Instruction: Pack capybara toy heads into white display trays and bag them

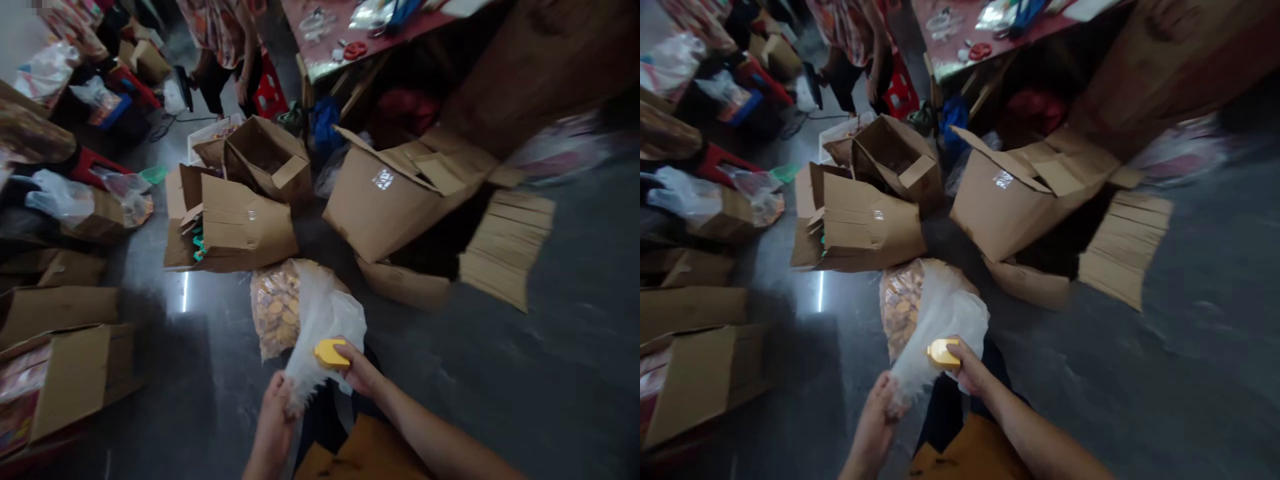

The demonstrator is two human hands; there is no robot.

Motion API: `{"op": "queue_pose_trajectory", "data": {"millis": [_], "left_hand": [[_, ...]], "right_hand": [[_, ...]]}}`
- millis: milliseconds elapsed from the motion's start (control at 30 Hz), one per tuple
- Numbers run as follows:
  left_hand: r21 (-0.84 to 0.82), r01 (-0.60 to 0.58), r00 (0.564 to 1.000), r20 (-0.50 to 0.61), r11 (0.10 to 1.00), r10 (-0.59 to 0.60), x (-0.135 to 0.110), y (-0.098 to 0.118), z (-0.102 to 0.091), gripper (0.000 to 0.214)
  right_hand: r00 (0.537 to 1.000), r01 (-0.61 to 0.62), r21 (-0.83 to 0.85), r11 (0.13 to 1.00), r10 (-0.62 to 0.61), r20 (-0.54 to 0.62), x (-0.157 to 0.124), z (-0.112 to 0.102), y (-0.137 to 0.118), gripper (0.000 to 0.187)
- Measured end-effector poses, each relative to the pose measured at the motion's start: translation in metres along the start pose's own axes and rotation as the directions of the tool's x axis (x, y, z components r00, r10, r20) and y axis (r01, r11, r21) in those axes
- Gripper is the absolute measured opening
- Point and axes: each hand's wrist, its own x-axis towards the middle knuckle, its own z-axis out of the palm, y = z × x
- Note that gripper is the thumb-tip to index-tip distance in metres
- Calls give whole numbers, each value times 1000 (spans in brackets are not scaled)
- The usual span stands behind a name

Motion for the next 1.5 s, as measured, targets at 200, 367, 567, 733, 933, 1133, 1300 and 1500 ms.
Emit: {"op": "queue_pose_trajectory", "data": {"millis": [200, 367, 567, 733, 933, 1133, 1300, 1500], "left_hand": [[-236, -72, 991, -122, 969, 44, -44, 34, -66, 56], [-225, -136, 989, -87, 965, 119, -44, 15, -82, 63], [-177, -200, 979, -68, 964, 191, 17, -3, -66, 57], [-62, -272, 962, -55, 960, 269, 51, -1, -29, 38], [168, -317, 948, 44, 933, 314, 70, 10, 26, 33], [375, -327, 935, -2, 867, 354, 81, 19, 64, 26], [473, -367, 925, 97, 801, 366, 92, 40, 92, 16], [548, -447, 867, 458, 707, 193, 81, 64, 94, 44]], "right_hand": [[968, -181, 37, 983, 172, 184, -32, 9, 57, 51], [901, -223, -96, 970, 243, 360, -47, 8, 74, 48], [871, -75, -394, 916, 252, 421, -53, 11, 42, 50], [920, 84, -641, 763, 187, 344, -49, 15, 25, 50], [945, 326, -627, 707, -226, 236, -40, 16, 0, 44], [946, 319, -623, 714, -280, 163, -70, 9, -38, 28], [939, 314, -498, 809, -344, 33, -89, -10, -63, 24], [937, 328, -207, 922, -344, -50, -87, -21, -70, 43]]}}
